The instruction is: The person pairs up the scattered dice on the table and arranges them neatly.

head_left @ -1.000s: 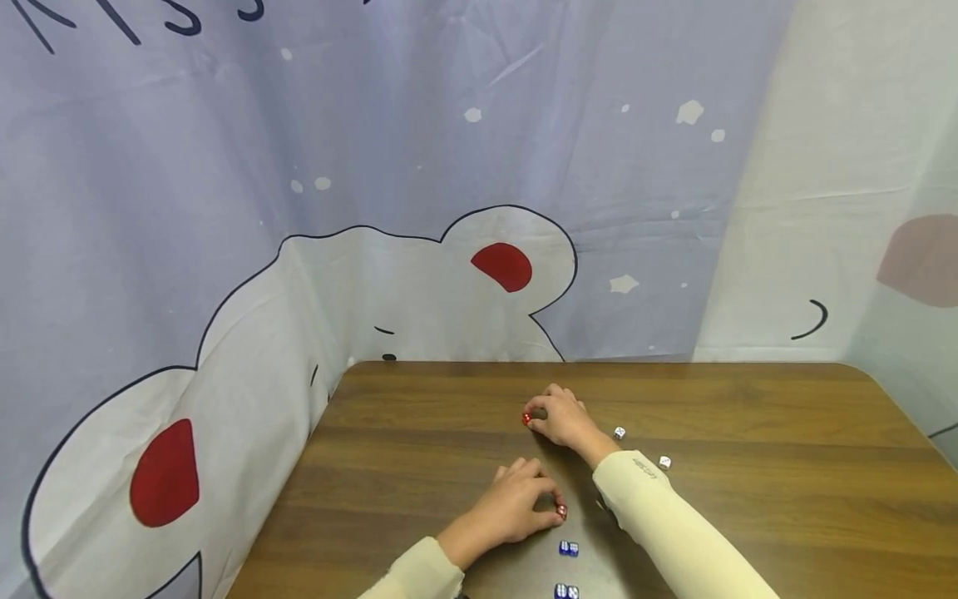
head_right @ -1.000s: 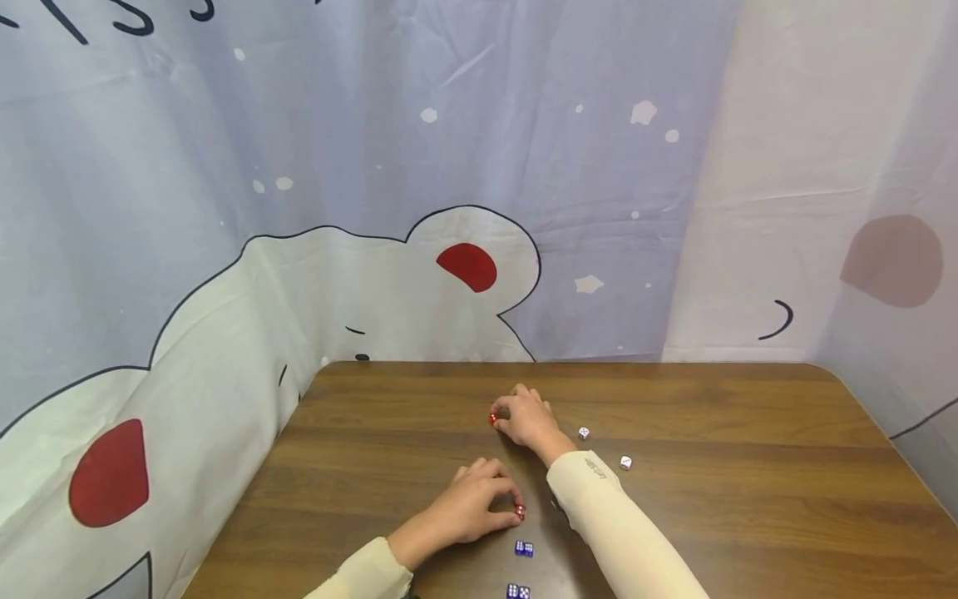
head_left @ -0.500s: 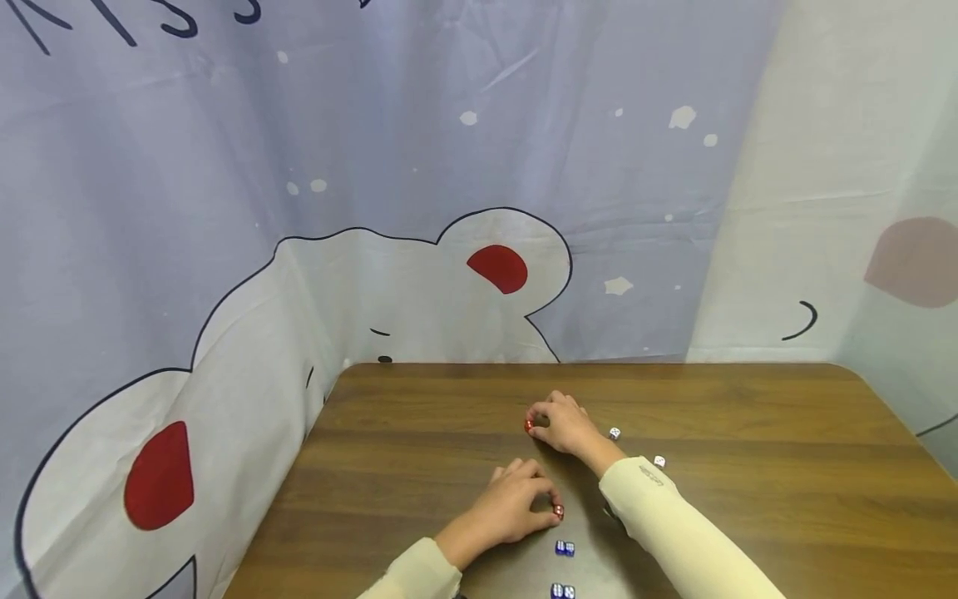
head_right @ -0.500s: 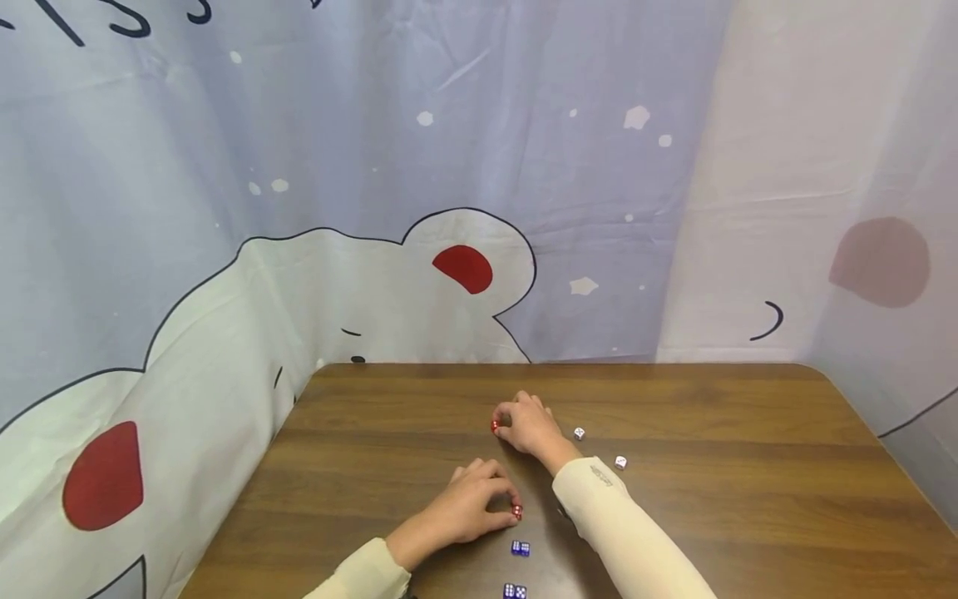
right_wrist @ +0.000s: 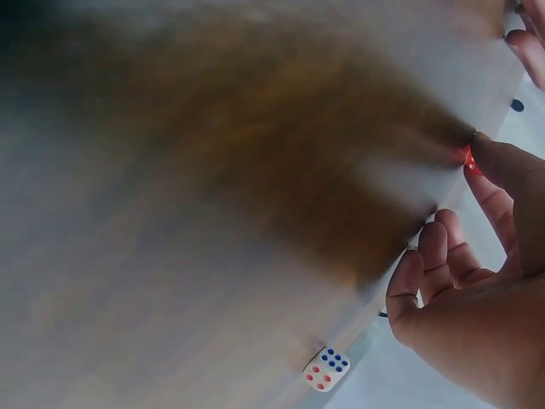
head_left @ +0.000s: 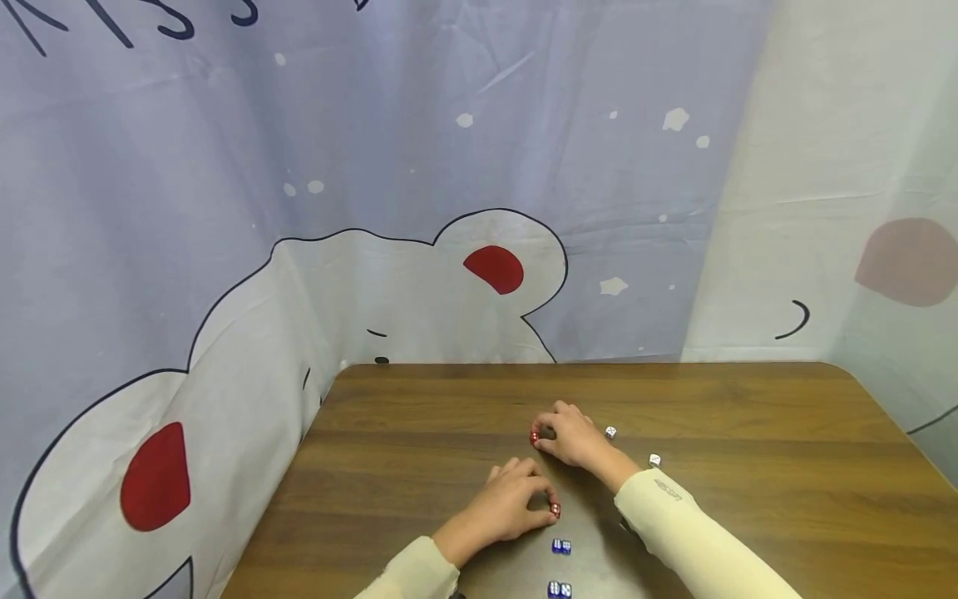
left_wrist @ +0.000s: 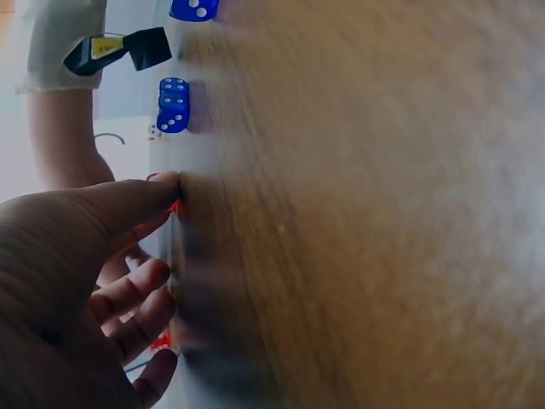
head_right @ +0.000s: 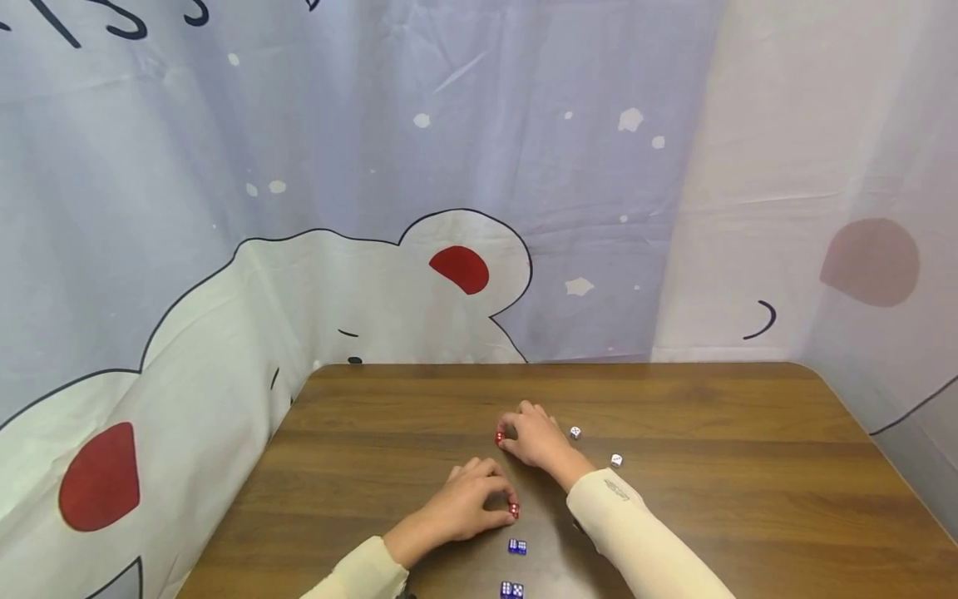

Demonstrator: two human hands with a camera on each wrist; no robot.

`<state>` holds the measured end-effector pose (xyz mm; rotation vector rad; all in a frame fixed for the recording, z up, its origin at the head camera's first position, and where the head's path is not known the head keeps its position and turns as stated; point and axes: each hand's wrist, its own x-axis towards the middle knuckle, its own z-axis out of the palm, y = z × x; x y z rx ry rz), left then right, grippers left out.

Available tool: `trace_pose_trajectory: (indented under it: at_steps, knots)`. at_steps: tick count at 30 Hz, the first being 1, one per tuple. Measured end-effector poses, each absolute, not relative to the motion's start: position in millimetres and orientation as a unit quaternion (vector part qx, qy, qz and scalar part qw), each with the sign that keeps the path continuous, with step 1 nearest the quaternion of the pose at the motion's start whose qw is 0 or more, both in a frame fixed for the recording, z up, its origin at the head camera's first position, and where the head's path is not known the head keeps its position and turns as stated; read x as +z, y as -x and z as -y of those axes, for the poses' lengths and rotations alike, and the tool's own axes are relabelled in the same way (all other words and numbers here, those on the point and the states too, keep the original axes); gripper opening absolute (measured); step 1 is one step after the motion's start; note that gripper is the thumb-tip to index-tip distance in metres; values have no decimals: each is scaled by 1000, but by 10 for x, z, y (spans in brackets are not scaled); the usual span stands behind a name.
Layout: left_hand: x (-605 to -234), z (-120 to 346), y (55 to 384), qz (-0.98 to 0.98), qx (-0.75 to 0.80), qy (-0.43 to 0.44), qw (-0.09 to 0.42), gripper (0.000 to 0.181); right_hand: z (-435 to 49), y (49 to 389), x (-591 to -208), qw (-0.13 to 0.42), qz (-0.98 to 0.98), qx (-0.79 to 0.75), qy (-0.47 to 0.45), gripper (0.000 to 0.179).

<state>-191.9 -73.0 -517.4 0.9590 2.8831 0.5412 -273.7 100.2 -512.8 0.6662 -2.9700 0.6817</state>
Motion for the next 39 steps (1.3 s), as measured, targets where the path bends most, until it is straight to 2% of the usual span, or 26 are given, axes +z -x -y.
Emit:
trace_pose_trajectory:
  at_steps: [9, 24, 39]
  knots:
    - [-5181, 733, 1915, -932, 177, -316, 18, 13, -1061, 2600, -5129, 2, 954, 205, -216, 14]
    - [-5207, 733, 1936, -931, 183, -314, 17, 13, -1206, 2450, -5118, 33, 943, 217, -249, 16]
    - [-5209, 739, 1924, -933, 184, -309, 19, 14, -1344, 2274, -5055, -2, 938, 219, -269, 18]
